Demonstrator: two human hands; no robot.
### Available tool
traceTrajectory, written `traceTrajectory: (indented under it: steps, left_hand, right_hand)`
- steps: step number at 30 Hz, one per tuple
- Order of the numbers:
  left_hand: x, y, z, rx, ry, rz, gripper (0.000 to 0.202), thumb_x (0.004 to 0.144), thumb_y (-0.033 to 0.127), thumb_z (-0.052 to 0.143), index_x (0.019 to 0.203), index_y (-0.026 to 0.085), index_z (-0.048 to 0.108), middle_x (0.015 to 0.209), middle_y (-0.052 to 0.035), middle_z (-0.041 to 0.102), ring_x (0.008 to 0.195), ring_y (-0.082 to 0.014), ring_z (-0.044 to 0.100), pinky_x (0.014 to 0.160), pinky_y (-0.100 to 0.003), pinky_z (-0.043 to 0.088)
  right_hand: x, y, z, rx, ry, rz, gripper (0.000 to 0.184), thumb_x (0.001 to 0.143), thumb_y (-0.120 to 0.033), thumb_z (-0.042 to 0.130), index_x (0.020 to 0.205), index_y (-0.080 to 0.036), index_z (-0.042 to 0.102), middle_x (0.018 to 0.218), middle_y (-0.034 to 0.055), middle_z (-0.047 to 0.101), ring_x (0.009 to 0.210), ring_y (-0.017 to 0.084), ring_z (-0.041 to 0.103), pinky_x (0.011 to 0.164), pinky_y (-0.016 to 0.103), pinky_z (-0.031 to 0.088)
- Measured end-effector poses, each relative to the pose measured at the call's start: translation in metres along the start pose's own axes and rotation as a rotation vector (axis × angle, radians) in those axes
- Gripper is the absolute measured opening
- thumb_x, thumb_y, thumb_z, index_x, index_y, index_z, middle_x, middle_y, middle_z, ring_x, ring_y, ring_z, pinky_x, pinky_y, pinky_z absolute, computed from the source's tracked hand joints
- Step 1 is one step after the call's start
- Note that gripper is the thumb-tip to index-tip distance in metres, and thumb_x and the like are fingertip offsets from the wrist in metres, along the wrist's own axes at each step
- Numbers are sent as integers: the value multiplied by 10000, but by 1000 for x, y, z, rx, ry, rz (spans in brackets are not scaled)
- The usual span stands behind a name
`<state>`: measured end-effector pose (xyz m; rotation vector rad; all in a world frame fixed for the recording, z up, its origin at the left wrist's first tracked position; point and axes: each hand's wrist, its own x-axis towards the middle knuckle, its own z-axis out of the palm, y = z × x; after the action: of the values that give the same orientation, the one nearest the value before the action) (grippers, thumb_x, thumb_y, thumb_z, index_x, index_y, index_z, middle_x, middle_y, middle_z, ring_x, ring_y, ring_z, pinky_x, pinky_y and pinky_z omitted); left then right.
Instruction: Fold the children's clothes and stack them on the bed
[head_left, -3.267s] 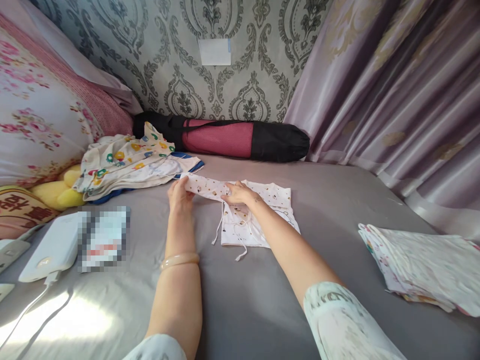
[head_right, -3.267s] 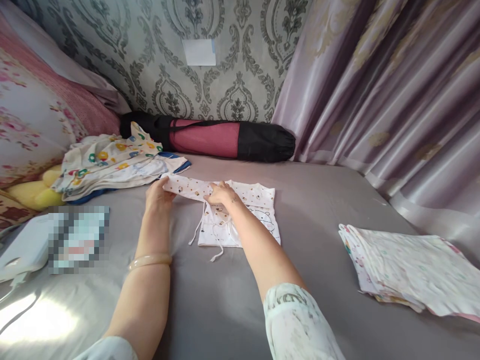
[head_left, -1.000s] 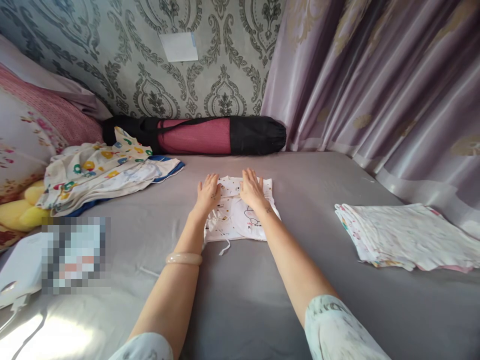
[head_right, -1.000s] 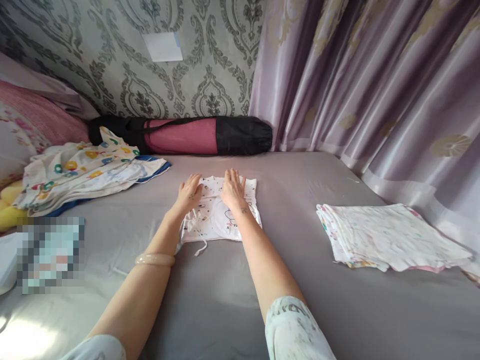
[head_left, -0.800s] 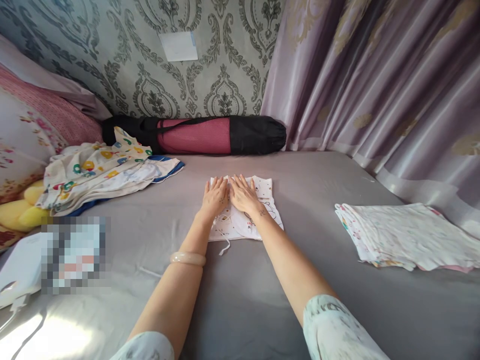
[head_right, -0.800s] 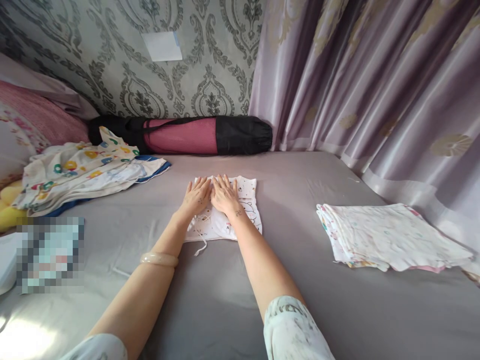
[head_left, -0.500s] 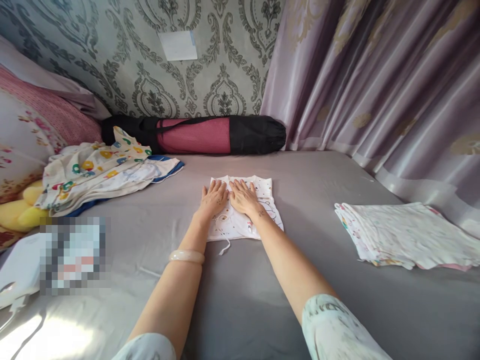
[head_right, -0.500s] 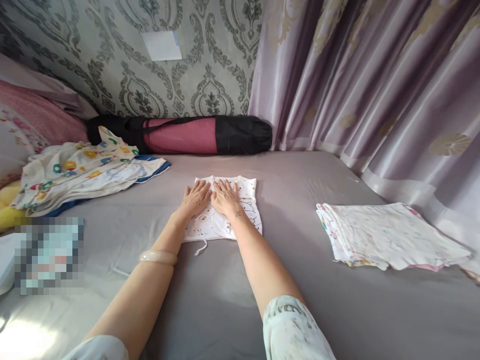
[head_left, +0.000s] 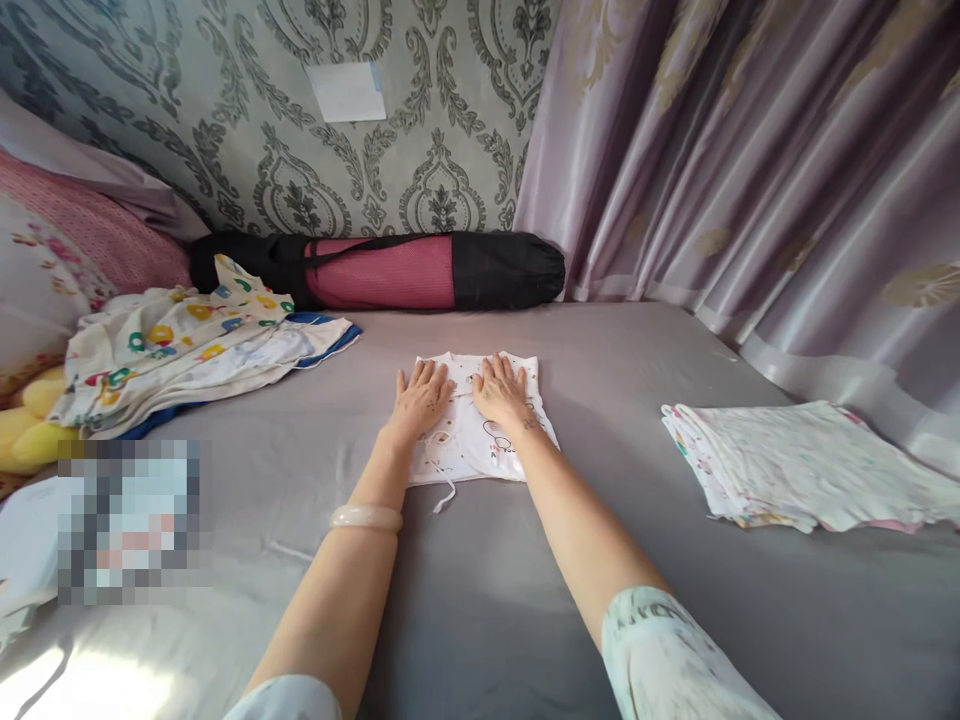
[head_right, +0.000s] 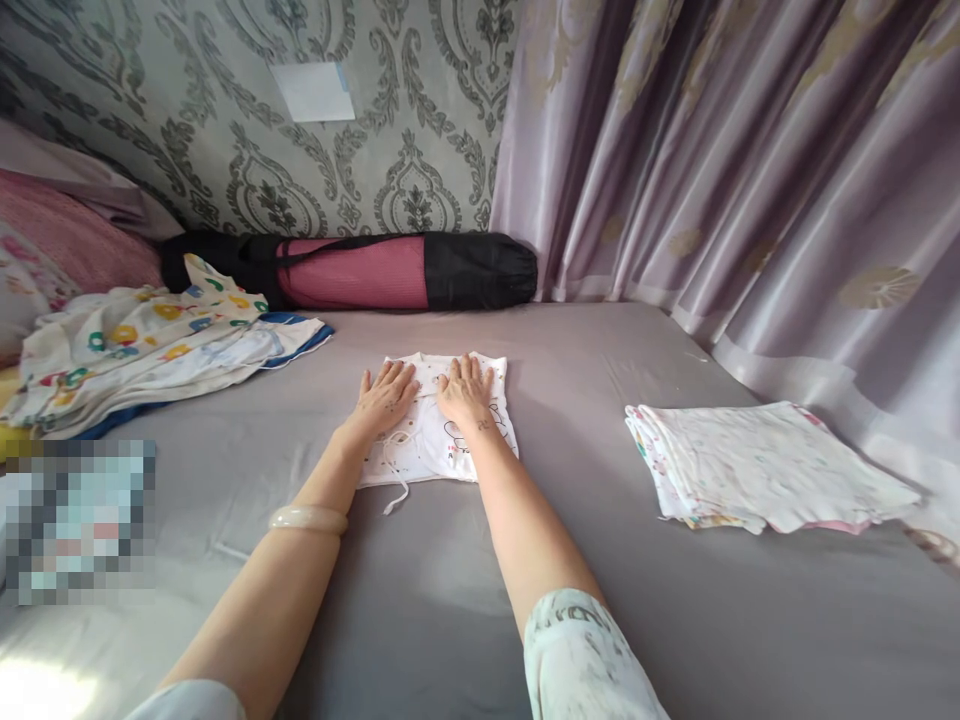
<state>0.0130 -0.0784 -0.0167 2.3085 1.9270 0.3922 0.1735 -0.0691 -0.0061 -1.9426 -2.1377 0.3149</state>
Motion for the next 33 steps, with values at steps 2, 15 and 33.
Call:
traceTrajectory:
  steps: [2, 15, 33]
  left_hand:
    - [0, -2, 3, -1, -39, -1, 528, 1000, 422, 263, 1454, 204, 420, 1563, -139, 349, 1481, -306, 217, 1165, -620, 124]
    - [-1, 4, -4, 38, 66, 39, 523, 1000, 391, 268, 1459, 186, 408, 1544, -160, 376, 1474, -292, 243, 1178, -604, 69]
    - [-1, 1, 0, 1, -3, -2, 550, 997, 432, 253, 1453, 171, 416, 1560, -171, 340, 1481, -314, 213, 1160, -634, 98]
  right_hand:
    - [0, 2, 3, -2, -16, 12, 583, 1002, -359, 202, 1513, -108, 331, 1613, 123, 222, 1491, 272, 134, 1185, 540, 61]
    - [3, 7, -9, 3, 3, 98, 618, 1013, -389, 186, 1545, -78, 233, 1626, 156, 135, 1502, 285, 64, 1176, 574, -7]
    - [8, 25, -9, 10, -5, 285, 680, 1013, -448, 179, 1526, -9, 259, 1603, 215, 178, 1493, 328, 81, 1182, 543, 62]
